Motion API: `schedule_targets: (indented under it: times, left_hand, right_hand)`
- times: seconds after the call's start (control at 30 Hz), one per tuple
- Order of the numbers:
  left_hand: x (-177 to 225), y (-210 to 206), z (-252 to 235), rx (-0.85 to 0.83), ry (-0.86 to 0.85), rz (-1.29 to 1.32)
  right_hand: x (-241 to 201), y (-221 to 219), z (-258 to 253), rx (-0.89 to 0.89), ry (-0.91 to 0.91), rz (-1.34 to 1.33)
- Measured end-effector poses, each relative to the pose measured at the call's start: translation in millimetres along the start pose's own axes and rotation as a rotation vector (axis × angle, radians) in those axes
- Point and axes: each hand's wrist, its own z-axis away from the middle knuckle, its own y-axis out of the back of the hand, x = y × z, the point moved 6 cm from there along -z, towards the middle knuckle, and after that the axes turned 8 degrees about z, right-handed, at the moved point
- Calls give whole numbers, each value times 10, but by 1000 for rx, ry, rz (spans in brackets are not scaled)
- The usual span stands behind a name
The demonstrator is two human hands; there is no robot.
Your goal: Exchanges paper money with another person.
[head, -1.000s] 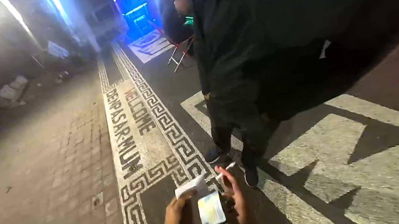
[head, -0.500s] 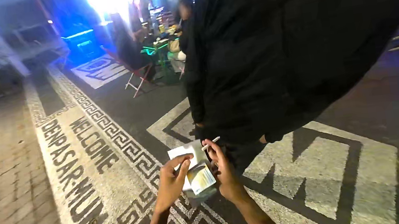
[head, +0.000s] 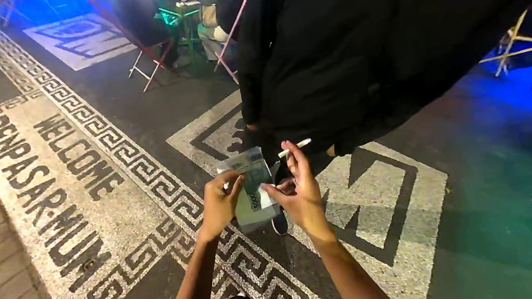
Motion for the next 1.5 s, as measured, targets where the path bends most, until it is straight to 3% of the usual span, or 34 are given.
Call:
schedule_targets:
  times: [0.13, 0.23, 0.33, 0.6, 0.77, 0.9, 1.03, 1.13, 1.27, 1.37, 1.5]
  left_hand:
    - [-232, 177, 203, 150, 11, -36]
    - [-266, 116, 177, 214, 55, 70]
    - [-140, -36, 23, 217, 134, 298]
    - [-64, -239, -253, 139, 58, 491]
    - [-196, -126, -353, 267, 155, 320]
    - [-311, 145, -621, 304, -3, 210]
    - [-288, 234, -610, 293, -25, 291]
    - [-274, 149, -395, 251, 62, 321]
    - [-366, 2, -61, 138, 173, 337]
    - [-458, 18, 89, 101, 300, 443]
    - [-453, 266, 173, 180, 459, 551]
  right_hand:
    - [469, 77, 731, 105, 11, -84]
    - [1029, 112, 1305, 99, -216, 52]
    - [1296, 70, 1689, -11, -477, 27]
    - [1228, -45, 1877, -110, -512, -164]
    - [1412, -91, 1973, -53, -469, -76]
    - [1399, -143, 1894, -21, -363, 23]
    - [1273, -178, 1568, 60, -356, 22]
    - [1133, -213, 1246, 136, -346, -216]
    - [962, -394, 792, 147, -496, -633]
    - [859, -531, 594, 139, -496, -724]
    - [825, -618, 473, 172, -489, -724]
